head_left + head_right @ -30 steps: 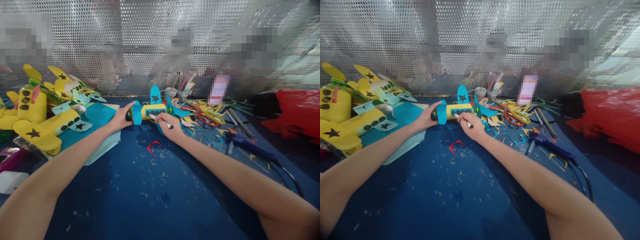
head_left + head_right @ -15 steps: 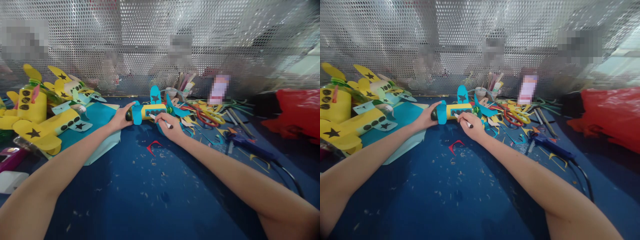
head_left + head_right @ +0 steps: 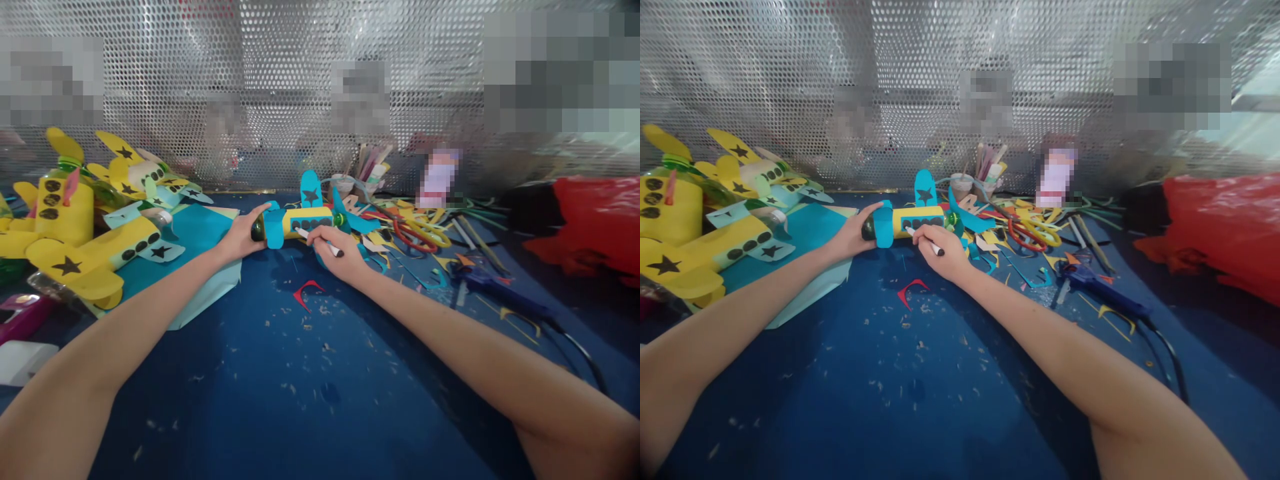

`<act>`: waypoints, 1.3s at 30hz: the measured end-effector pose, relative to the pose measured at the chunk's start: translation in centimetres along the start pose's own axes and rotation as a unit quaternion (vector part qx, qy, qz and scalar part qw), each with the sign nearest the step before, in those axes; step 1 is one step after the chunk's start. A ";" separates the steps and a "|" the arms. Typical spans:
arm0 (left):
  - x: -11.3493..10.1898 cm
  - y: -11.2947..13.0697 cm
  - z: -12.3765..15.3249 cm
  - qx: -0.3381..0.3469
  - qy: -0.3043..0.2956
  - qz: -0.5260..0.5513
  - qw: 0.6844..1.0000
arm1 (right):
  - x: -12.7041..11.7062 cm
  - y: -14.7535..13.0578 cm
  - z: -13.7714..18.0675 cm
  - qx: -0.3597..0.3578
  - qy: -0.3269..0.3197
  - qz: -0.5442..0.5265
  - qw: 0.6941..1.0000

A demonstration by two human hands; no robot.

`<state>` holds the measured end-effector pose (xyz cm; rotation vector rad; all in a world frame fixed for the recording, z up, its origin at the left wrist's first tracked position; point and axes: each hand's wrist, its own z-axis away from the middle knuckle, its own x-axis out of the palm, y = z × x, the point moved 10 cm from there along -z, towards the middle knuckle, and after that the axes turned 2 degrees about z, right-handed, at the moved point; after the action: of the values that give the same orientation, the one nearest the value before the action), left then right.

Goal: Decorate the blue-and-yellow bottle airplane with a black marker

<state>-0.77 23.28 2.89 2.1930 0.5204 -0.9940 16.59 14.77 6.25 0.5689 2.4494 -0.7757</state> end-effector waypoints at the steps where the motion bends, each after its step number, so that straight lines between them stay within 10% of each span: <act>1: 0.0 0.0 0.0 -0.001 -0.001 -0.001 1.000 | 0.0 0.0 0.0 0.002 0.000 0.002 1.000; 39: -0.1 0.1 0.0 0.019 0.012 0.021 1.000 | -0.6 0.3 0.2 0.031 0.024 0.008 0.999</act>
<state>-0.82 23.21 3.02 2.2438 0.4672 -0.9627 17.33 14.77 6.36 0.6368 2.4683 -0.8428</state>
